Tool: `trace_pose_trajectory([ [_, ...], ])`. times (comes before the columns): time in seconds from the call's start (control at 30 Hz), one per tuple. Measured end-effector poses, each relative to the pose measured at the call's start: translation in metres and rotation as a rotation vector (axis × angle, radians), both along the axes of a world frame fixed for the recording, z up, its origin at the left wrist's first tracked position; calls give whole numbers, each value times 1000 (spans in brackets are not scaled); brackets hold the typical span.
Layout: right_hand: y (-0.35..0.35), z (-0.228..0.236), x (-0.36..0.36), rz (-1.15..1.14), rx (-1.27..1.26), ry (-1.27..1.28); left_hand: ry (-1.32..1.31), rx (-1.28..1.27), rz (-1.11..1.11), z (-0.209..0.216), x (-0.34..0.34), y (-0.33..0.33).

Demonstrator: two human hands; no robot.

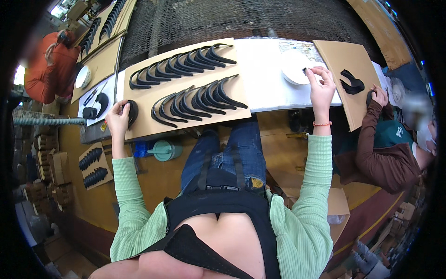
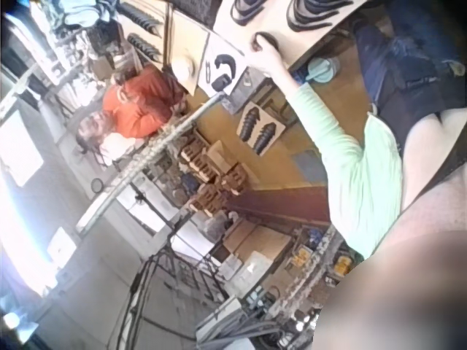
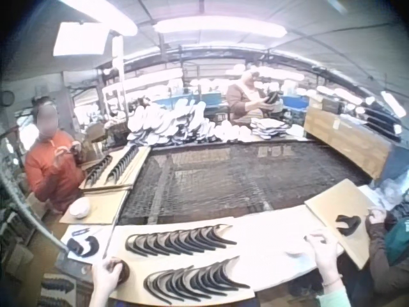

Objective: The person inserts small white fasteners into black curved shoe parts at a workbench, then retrieves more parts from a plastic bag and places them on a cardboard sheet. The person also adjusts the head-mounted camera during the task.

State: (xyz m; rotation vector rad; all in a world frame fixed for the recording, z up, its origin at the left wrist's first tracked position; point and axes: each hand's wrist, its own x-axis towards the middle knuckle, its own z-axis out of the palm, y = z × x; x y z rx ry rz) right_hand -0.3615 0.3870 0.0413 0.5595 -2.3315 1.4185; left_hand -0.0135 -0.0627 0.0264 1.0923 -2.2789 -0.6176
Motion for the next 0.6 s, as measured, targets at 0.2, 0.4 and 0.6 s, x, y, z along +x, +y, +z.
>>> trace_pose_trajectory([
  [0.2, 0, 17, 14, 55, -200, -58, 316, -40, 99, 44, 15, 6],
  [0.4, -21, 45, 52, 219, -532, -122, 910, 613, -362, 100, 4, 85],
  [0.6, -58, 65, 125, 593, -501, -136, 673, 1295, -728, 96, -28, 179],
])
